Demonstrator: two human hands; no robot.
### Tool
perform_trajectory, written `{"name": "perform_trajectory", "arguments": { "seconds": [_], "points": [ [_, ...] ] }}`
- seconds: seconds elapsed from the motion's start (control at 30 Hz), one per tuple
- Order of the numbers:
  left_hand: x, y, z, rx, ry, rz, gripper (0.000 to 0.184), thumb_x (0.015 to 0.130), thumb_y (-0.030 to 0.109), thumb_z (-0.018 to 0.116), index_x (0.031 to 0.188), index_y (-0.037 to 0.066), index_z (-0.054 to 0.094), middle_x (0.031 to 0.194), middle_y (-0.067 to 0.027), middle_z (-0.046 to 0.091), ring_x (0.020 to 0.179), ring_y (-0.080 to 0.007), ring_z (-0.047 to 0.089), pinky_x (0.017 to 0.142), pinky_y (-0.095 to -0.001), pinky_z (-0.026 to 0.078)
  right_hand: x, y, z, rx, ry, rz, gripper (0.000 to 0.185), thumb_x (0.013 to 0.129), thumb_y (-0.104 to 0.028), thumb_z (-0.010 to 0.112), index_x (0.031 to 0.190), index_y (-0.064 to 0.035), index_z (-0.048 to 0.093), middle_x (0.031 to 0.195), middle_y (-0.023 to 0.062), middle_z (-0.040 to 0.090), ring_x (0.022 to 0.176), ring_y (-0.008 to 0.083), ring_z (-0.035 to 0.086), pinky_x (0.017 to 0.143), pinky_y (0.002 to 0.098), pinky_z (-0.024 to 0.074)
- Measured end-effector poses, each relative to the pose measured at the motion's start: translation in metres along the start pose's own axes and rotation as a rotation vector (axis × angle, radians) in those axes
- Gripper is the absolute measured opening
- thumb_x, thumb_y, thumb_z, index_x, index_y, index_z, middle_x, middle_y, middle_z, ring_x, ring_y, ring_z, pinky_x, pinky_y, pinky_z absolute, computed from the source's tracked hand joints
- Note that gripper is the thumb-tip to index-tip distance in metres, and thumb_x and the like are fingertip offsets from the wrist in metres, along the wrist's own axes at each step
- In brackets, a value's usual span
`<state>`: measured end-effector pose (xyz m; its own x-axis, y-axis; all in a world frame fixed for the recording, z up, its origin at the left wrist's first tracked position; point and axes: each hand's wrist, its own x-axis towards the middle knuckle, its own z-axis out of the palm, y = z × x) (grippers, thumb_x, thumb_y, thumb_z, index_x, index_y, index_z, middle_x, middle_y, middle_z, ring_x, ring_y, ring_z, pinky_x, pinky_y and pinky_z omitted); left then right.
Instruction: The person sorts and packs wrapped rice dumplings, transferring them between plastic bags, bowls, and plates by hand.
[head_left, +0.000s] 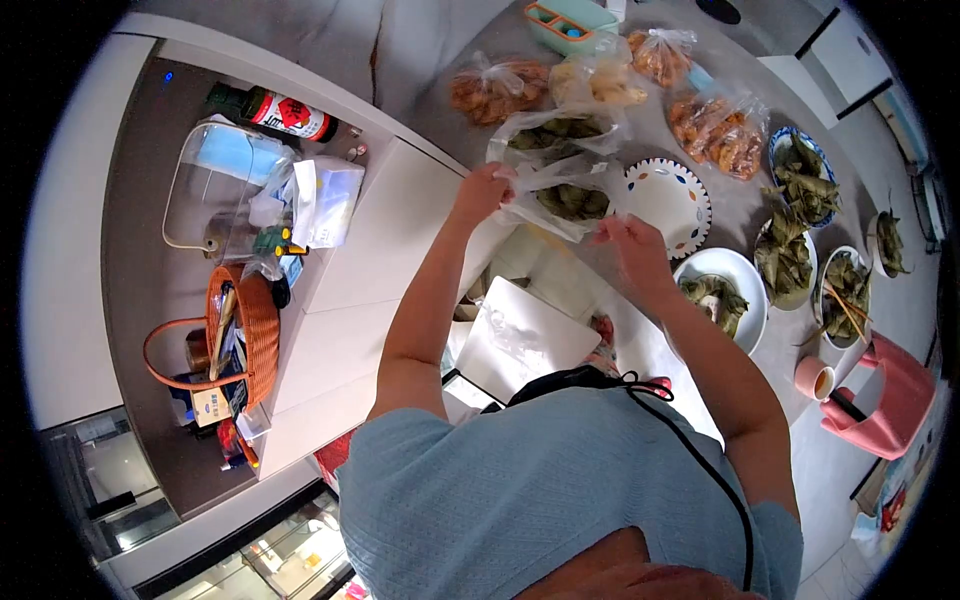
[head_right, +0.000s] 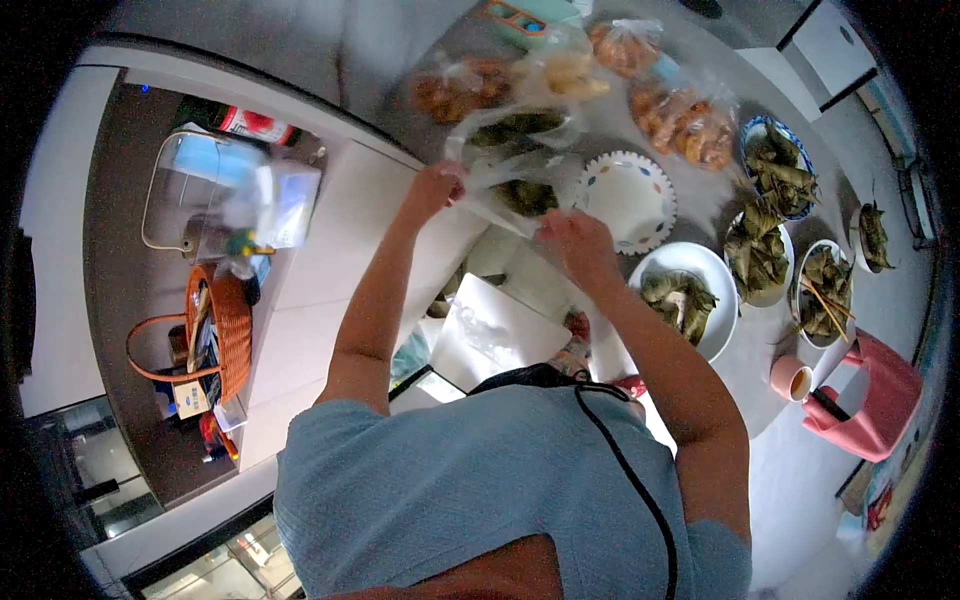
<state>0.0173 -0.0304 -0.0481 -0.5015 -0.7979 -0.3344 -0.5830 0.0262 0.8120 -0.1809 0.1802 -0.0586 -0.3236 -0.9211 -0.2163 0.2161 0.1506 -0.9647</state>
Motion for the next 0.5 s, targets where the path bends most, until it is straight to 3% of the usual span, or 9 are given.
{"name": "perform_trajectory", "arguments": {
  "seconds": [0.07,0.1,0.17,0.2,0.27,0.37,0.4,0.47,0.5],
  "points": [
    [-0.005,-0.006,0.004,-0.028,-0.117,-0.135,0.031,0.083,0.015,0.053,0.112,0.003,0.06,0.091,-0.0133,0.068,0.08,-0.0189,0.066,0.065,-0.031,0.051,0.005,-0.006,-0.01,-0.133,-0.032,0.057,0.029,0.095,-0.025,0.053,0.093,0.002,0.063,0.079,0.0052,0.064,0.074,0.011,0.058,0.071,0.0242,0.0446],
    [-0.003,-0.015,0.003,-0.031,-0.11,-0.134,0.031,0.083,0.015,0.053,0.112,0.003,0.06,0.091,-0.0133,0.068,0.08,-0.0189,0.066,0.065,-0.031,0.051,0.008,-0.009,-0.014,-0.265,-0.055,0.113,0.028,0.095,-0.023,0.053,0.093,0.003,0.063,0.08,0.0064,0.065,0.075,0.0126,0.06,0.072,0.025,0.0461],
    [0.003,-0.026,0.001,0.431,0.095,0.294,0.034,0.084,0.019,0.057,0.114,0.004,0.059,0.113,-0.015,0.062,0.103,-0.0264,0.06,0.085,-0.0367,0.048,0.007,-0.007,-0.017,-0.178,-0.053,0.092,0.027,0.094,-0.023,0.055,0.094,0.0022,0.063,0.081,0.007,0.065,0.076,0.0135,0.062,0.072,0.0261,0.0474],
    [0.011,-0.03,-0.001,0.426,0.102,0.292,0.034,0.084,0.019,0.057,0.114,0.004,0.059,0.113,-0.015,0.062,0.103,-0.0264,0.06,0.085,-0.0367,0.048,0.007,-0.005,-0.018,-0.088,-0.046,0.079,0.026,0.093,-0.023,0.056,0.095,0.0014,0.064,0.083,0.0076,0.066,0.077,0.0143,0.063,0.072,0.0272,0.0486],
    [0.024,-0.019,0.0,0.452,0.184,0.424,0.042,0.085,0.026,0.059,0.121,0.005,0.056,0.127,-0.0137,0.055,0.116,-0.0315,0.051,0.098,-0.0412,0.039,0.009,-0.005,-0.02,-0.124,-0.051,0.087,0.025,0.093,-0.023,0.056,0.095,0.0013,0.063,0.084,0.0075,0.065,0.077,0.0147,0.063,0.073,0.027,0.049],
    [0.051,-0.011,0.033,0.621,0.171,0.601,0.048,0.086,0.03,0.057,0.127,0.007,0.051,0.125,-0.0135,0.056,0.115,-0.0319,0.053,0.097,-0.0426,0.04,0.011,-0.004,-0.021,-0.147,-0.065,0.098,0.024,0.094,-0.019,0.054,0.101,0.0027,0.06,0.088,0.0082,0.064,0.08,0.0153,0.063,0.074,0.0276,0.0502],
    [0.059,-0.008,0.044,0.618,0.174,0.599,0.048,0.086,0.03,0.057,0.127,0.007,0.051,0.125,-0.0135,0.056,0.115,-0.0319,0.053,0.097,-0.0426,0.04,0.011,-0.004,-0.021,-0.135,-0.078,0.103,0.024,0.095,-0.016,0.052,0.107,0.0041,0.057,0.091,0.0091,0.063,0.083,0.0156,0.062,0.074,0.0284,0.051],
    [0.075,-0.004,0.062,0.622,-0.05,0.233,0.053,0.087,0.036,0.054,0.132,0.009,0.047,0.125,-0.0128,0.057,0.114,-0.0311,0.053,0.097,-0.0428,0.04,0.009,-0.01,-0.018,-0.072,-0.066,0.111,0.024,0.094,-0.014,0.052,0.11,0.0035,0.055,0.094,0.0095,0.062,0.085,0.0155,0.062,0.075,0.0287,0.051],
    [0.082,-0.013,0.067,0.617,-0.049,0.231,0.053,0.087,0.036,0.054,0.132,0.009,0.047,0.125,-0.0128,0.057,0.114,-0.0311,0.053,0.097,-0.0428,0.04,0.007,-0.015,-0.018,-0.006,-0.052,0.12,0.026,0.094,-0.013,0.053,0.114,0.0028,0.053,0.098,0.0098,0.061,0.088,0.0155,0.061,0.076,0.0289,0.051]
  ]
}}
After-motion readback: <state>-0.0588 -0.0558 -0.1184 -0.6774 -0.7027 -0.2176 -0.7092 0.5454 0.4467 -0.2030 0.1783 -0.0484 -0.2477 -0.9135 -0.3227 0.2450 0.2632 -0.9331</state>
